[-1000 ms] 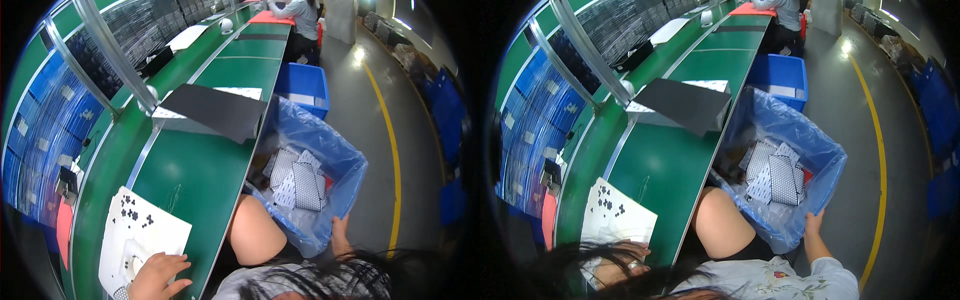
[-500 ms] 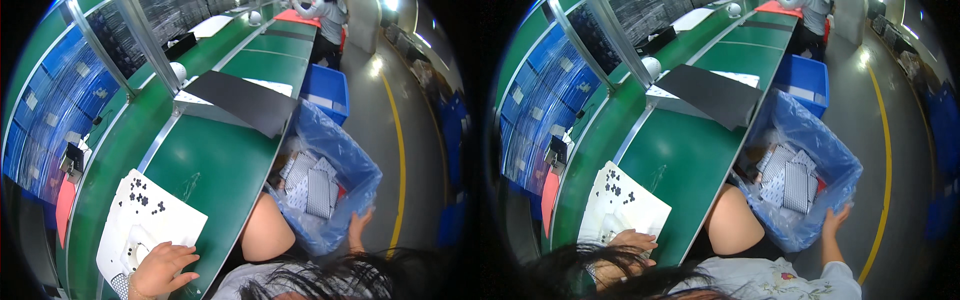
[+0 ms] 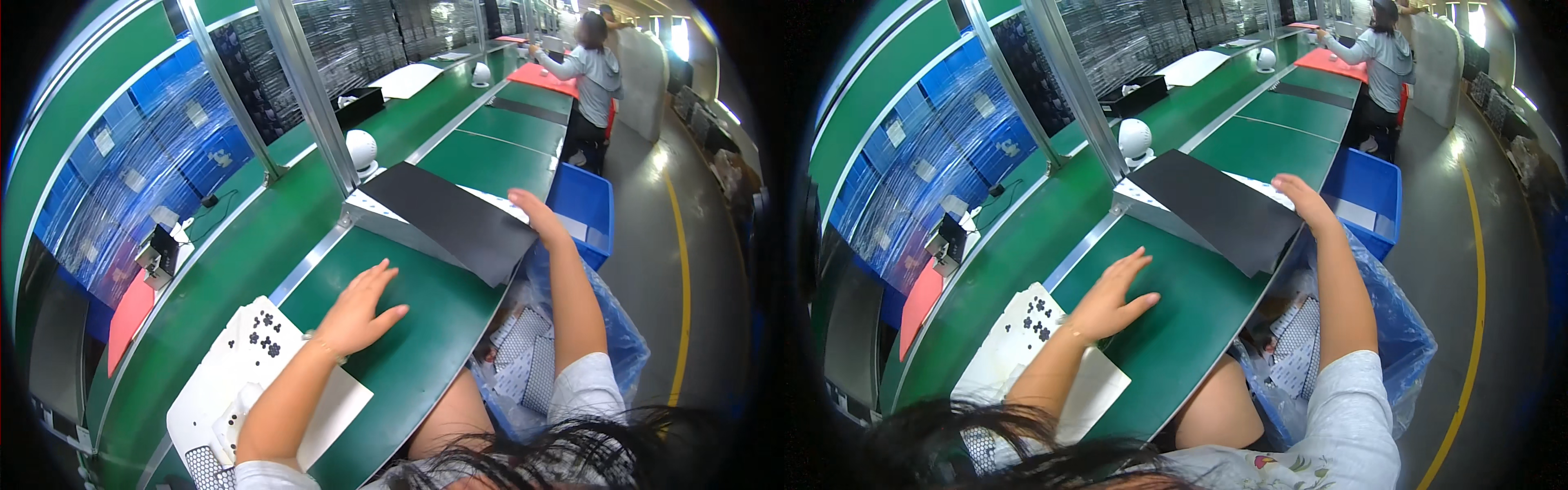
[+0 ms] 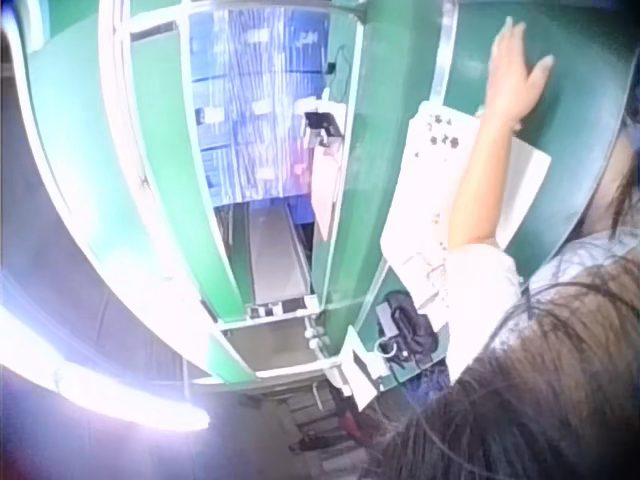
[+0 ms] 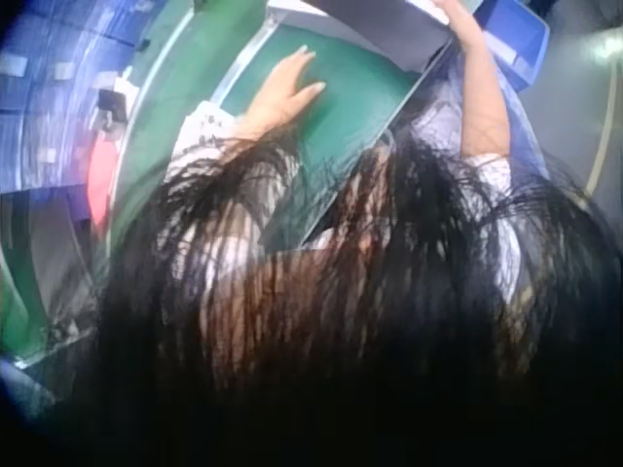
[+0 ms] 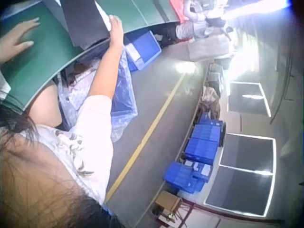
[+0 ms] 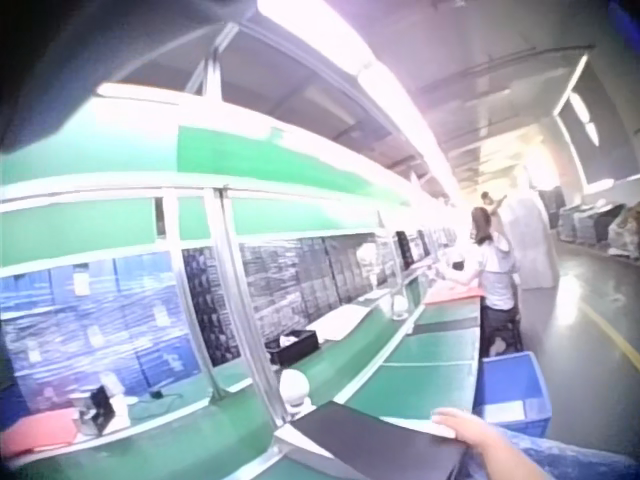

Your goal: The person applies small black circular stickers to the bottom of white dome-shaped electronic devices. They peel the stickers from a sheet and place them into specific holes on the device base, then move the finished unit to the side. The person repeats this process for multiple units on a green assembly table.

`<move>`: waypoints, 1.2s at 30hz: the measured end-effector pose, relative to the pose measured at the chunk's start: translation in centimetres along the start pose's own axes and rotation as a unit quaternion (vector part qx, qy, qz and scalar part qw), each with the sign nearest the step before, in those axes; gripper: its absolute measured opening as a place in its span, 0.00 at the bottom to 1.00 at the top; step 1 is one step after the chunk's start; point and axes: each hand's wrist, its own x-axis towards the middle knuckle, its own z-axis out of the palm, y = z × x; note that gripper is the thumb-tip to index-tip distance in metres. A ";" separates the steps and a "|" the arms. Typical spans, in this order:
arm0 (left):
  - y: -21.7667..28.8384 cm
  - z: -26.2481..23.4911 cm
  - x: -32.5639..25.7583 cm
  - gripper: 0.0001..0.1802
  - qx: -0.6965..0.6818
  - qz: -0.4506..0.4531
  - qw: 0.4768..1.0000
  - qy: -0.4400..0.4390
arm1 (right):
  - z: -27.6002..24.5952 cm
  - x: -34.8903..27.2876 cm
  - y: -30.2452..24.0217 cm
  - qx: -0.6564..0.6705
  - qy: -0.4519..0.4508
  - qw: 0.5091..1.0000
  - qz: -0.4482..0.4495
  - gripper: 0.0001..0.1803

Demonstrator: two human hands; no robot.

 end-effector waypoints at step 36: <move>-5.5 0.0 -17.6 0.29 -0.321 -0.337 0.869 0.167 | 7.8 -20.5 3.2 0.101 -0.082 0.989 -0.076 0.20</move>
